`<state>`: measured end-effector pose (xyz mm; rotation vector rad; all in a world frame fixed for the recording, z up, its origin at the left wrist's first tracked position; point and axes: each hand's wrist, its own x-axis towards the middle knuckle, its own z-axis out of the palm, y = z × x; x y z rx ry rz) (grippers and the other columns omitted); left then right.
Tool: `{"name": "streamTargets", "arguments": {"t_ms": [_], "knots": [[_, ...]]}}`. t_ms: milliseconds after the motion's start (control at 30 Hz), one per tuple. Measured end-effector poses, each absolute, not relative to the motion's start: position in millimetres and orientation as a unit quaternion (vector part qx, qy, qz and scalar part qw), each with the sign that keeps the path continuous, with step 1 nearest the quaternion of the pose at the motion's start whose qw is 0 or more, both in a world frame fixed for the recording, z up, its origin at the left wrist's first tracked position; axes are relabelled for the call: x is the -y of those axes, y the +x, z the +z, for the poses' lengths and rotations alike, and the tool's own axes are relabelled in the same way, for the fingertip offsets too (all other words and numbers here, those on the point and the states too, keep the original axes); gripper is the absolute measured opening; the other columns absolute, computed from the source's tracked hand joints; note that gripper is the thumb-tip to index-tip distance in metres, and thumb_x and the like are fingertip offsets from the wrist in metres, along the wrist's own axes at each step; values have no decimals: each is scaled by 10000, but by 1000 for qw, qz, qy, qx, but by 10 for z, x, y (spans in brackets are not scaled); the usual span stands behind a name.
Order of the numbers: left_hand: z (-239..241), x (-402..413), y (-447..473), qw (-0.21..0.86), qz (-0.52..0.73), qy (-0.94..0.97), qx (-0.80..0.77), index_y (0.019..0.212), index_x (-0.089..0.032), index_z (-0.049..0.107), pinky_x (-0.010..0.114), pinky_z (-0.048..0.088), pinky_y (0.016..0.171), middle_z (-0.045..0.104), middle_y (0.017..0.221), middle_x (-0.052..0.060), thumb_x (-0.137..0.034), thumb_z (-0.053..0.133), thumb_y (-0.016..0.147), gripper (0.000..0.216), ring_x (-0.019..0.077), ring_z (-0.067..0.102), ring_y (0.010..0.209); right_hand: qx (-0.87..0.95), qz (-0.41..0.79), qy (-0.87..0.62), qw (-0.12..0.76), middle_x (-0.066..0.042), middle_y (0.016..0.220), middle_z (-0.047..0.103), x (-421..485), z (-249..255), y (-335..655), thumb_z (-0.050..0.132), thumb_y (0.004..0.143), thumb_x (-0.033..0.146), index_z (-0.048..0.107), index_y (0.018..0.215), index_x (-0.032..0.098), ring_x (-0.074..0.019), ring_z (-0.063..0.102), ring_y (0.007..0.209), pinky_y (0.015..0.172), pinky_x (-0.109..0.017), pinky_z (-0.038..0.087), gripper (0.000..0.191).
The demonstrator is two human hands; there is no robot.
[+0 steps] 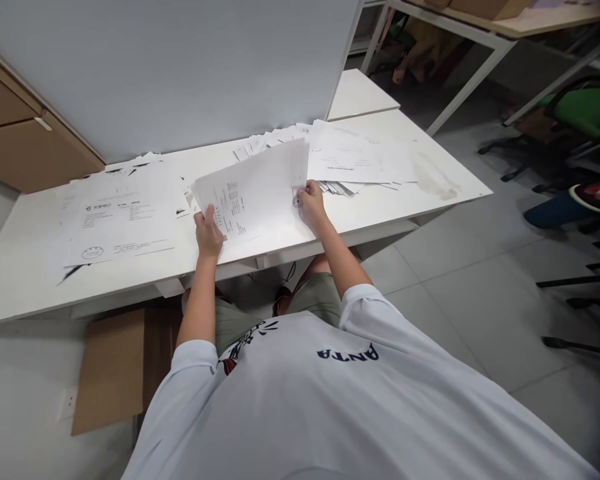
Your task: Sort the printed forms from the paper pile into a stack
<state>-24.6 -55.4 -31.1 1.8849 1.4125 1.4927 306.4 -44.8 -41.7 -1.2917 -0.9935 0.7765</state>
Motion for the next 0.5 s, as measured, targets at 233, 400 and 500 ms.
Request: {"name": "streamTargets", "arguments": {"t_ms": [233,400,500], "knots": [[-254,535,-191,203,536,659,-486,1558,-240,188,383,490,903,464,1384,193,-758,482,839,934,272,575,1113,431,217,-509,712,-17,886,493,636,-305,2986,496,865,409,431,928,267,-162,539,861,828,-304,481,168],[-168,541,-245,227,560,622,-497,1570,-254,169,283,491,726,596,1208,139,-782,441,843,939,179,611,811,460,167,-520,700,-29,928,478,745,-276,2897,518,853,478,434,908,273,-198,535,940,887,-348,473,229],[-169,505,-303,222,587,594,-504,1515,-227,314,281,483,748,616,961,77,-771,419,862,857,169,581,766,491,177,-516,680,-39,954,485,770,-283,2867,536,830,497,458,932,269,-218,533,990,928,-368,467,262]]}}
